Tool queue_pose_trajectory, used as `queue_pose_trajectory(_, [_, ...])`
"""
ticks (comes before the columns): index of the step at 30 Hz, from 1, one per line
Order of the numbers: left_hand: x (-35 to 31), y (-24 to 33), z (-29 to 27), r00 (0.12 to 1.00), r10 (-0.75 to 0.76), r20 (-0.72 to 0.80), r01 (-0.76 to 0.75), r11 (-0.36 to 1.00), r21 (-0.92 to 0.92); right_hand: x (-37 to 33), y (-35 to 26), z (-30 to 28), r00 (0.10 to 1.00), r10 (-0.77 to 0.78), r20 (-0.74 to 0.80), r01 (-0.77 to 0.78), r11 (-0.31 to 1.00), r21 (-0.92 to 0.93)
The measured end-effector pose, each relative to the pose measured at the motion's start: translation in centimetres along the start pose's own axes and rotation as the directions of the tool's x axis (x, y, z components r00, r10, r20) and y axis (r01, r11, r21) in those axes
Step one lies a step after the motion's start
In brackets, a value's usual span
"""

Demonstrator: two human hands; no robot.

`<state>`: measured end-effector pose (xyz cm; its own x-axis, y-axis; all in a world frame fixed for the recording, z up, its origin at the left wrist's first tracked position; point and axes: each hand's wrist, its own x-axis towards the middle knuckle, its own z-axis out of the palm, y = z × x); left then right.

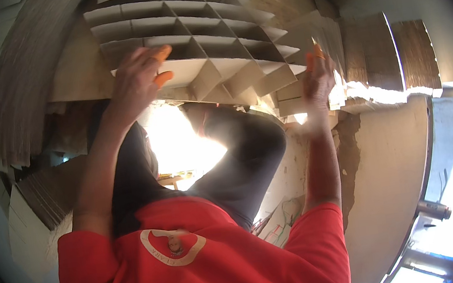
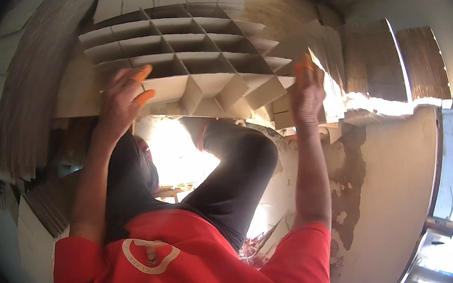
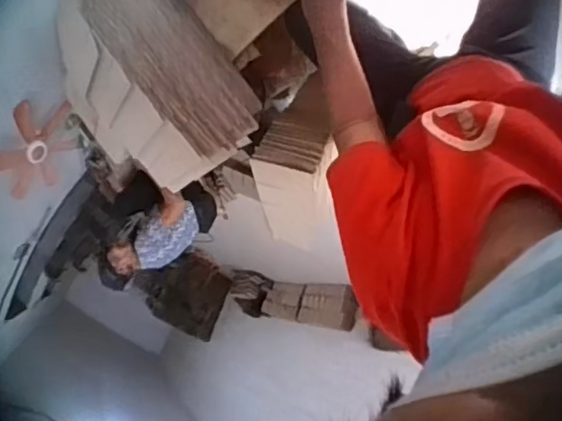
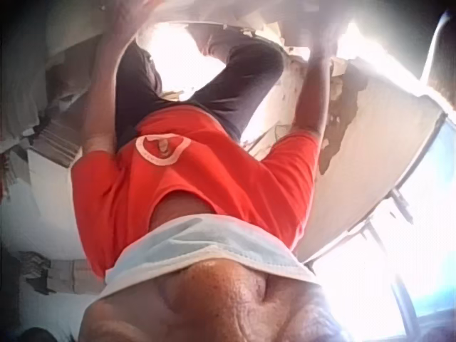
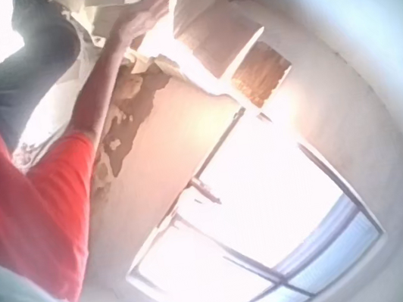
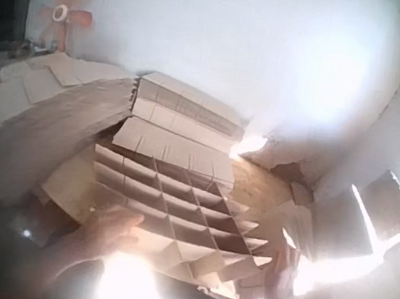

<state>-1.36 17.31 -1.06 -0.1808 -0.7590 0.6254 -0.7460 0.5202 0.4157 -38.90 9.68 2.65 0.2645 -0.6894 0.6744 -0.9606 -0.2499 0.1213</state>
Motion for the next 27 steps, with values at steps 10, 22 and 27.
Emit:
queue_pose_trajectory(10, [-0.7,-0.5,-1.9,0.997,-0.061,0.051,0.055,0.992,0.116,-6.6,9.9,1.4,0.93,0.229,0.287,-0.157,0.955,-0.251])
queue_pose_trajectory(22, [-1.2,-0.7,-2.3,0.985,-0.161,0.055,0.156,0.984,0.082,-1.9,6.7,-3.1,0.832,0.554,0.003,-0.554,0.832,0.01])
queue_pose_trajectory(27, [-1.8,-1.4,-2.4,0.981,-0.193,-0.007,0.193,0.981,0.011,4.9,-0.7,-7.3,0.919,0.32,-0.232,-0.187,0.868,0.459])
